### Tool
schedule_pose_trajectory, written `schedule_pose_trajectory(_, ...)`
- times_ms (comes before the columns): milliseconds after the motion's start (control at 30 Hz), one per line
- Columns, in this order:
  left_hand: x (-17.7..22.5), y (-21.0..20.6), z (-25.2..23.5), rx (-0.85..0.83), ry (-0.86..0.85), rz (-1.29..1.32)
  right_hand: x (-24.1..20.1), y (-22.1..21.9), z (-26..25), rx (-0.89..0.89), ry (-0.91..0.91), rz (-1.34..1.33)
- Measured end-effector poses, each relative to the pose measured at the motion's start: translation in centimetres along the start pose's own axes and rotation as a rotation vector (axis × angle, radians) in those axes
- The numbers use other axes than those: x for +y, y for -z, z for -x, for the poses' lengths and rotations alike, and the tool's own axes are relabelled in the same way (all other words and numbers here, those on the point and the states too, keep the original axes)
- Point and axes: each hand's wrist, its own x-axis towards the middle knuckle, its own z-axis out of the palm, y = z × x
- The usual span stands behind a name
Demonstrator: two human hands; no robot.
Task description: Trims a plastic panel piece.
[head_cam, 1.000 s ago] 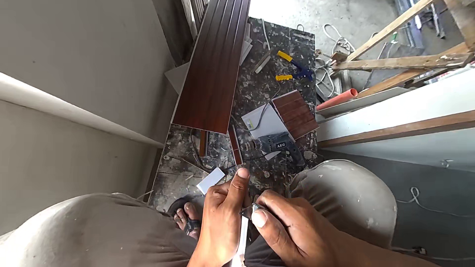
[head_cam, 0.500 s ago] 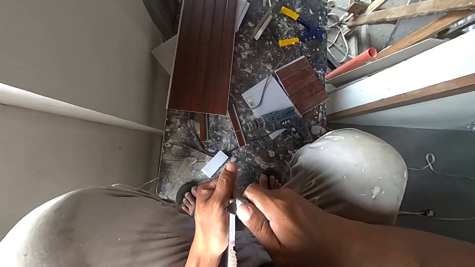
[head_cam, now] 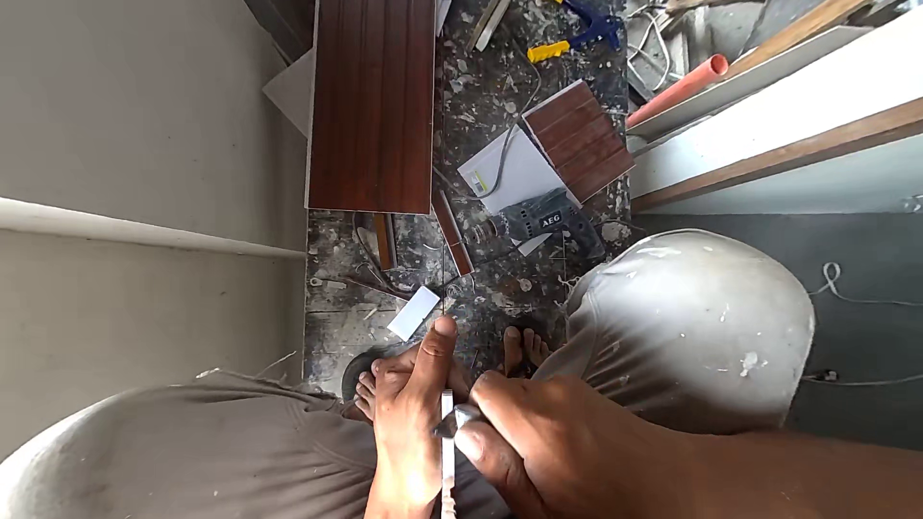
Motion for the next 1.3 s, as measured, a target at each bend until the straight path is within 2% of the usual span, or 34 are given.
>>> schedule_pose_trajectory(233,-0.1,0.4,0.1,0.003,0.044,0.008,-0.5,-0.5,0.7,-0.091,0.046,-0.076)
schedule_pose_trajectory(333,0.1,0.3,0.2,-0.018,0.034,0.025,0.5,-0.2,0.5,-0.094,0.015,-0.228)
schedule_pose_trajectory(467,0.3,-0.2,0.1,-0.034,0.019,0.068,1.3,0.7,0.1,0.017,-0.095,-0.418)
schedule_pose_trajectory(600,0.8,0.1,0.0,-0.006,0.131,0.235,1.1,1.4,0.0,0.052,-0.137,-0.555)
schedule_pose_trajectory(667,1.0,1.0,-0.4,-0.108,0.178,0.381,0.9,1.7,0.2,0.038,-0.133,-0.657)
schedule_pose_trajectory(767,1.7,2.2,-1.5,-0.445,0.174,0.643,0.8,1.6,0.2,0.064,-0.093,-0.755)
schedule_pose_trajectory(900,1.9,3.2,-3.4,-0.844,0.069,0.908,0.9,1.6,0.0,0.115,-0.048,-0.797)
schedule_pose_trajectory(967,2.0,3.3,-3.9,-0.982,0.0,0.969,1.1,1.6,-0.1,0.142,-0.039,-0.818)
schedule_pose_trajectory(1067,1.9,3.0,-4.0,-1.055,-0.057,1.027,1.5,1.6,0.2,0.165,-0.043,-0.847)
schedule_pose_trajectory(1300,0.8,2.1,-3.9,-1.046,-0.108,1.115,2.1,1.8,0.9,0.178,-0.094,-0.871)
